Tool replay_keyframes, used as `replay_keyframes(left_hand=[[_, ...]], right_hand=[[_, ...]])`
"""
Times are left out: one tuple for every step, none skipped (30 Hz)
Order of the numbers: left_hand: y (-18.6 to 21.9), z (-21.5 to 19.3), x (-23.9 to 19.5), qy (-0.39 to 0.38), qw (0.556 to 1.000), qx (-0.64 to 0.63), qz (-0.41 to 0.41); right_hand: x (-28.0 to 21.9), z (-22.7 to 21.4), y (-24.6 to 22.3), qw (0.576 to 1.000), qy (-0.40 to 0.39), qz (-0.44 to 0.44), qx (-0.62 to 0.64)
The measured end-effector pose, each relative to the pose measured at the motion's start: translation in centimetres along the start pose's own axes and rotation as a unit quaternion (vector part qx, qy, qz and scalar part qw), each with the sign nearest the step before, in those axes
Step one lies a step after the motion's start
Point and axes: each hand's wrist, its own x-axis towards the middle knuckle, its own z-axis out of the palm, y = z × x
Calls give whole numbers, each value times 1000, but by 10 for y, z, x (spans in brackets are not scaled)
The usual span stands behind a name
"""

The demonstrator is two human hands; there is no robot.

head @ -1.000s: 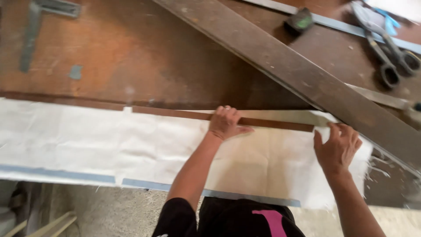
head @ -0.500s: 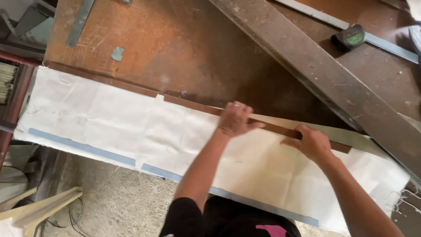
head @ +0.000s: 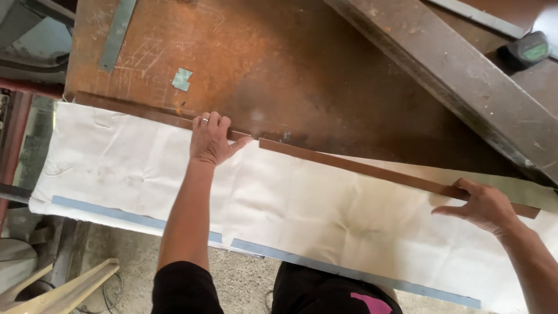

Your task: Measuring and cutting fabric strips along a metal guide piece on a workbench.

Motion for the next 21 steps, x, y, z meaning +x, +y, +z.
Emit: replay_keyframes(left_hand=[[-9,-3,0,-57,998,-2,14],[-17,-7,0,-113,993,-4,29],[-21,-12,4,-112,993,-4,28],[-23,-18,9,-157,986,23,56],[-25,-23,12,-203,974,49,83],[-24,-24,20,-204,974,48,83],[-24,-26,27,-280,958,20,68],[-24,-29,35,-353,934,-9,51],[-22,-31,39,-352,934,-8,51],[-20,-33,44,-402,914,-23,37],[-16,-35,49,-451,891,-39,23],[-14,-44,53,-451,891,-38,23],[-12,-53,58,-475,878,-57,-11],[-9,-61,64,-498,862,-76,-46],[-8,-61,64,-498,863,-74,-44],[-8,-60,65,-500,861,-79,-45],[-9,-60,66,-501,860,-83,-47],[-11,-58,64,-499,861,-80,-46],[-11,-56,61,-489,868,-80,-34],[-12,-53,59,-479,874,-80,-22],[-13,-53,57,-479,874,-79,-23]], right_hand=[[-2,-5,-5,999,-8,7,-36],[-4,-9,-10,997,-16,14,-71],[-10,-19,-19,997,-15,14,-72],[-16,-28,-27,999,-22,29,-39],[-24,-36,-35,999,-29,46,-6],[-25,-36,-33,998,-30,46,-6],[-24,-35,-31,998,-34,44,2],[-23,-35,-29,998,-37,42,9],[-21,-30,-26,998,-37,42,10],[-18,-25,-22,999,-25,28,10],[-16,-20,-17,1000,-14,14,11],[-14,-20,-16,1000,-14,14,11],[-12,-18,-15,1000,-10,-4,12],[-11,-16,-13,1000,-5,-23,12],[-9,-17,-15,1000,-5,-21,14],[-7,-18,-17,999,-39,0,-2],[-3,-19,-20,997,-72,21,-19],[1,-15,-18,997,-70,20,-16],[3,-11,-16,997,-61,2,-46],[5,-6,-14,996,-52,-17,-75],[0,-15,-21,996,-51,-18,-75]])
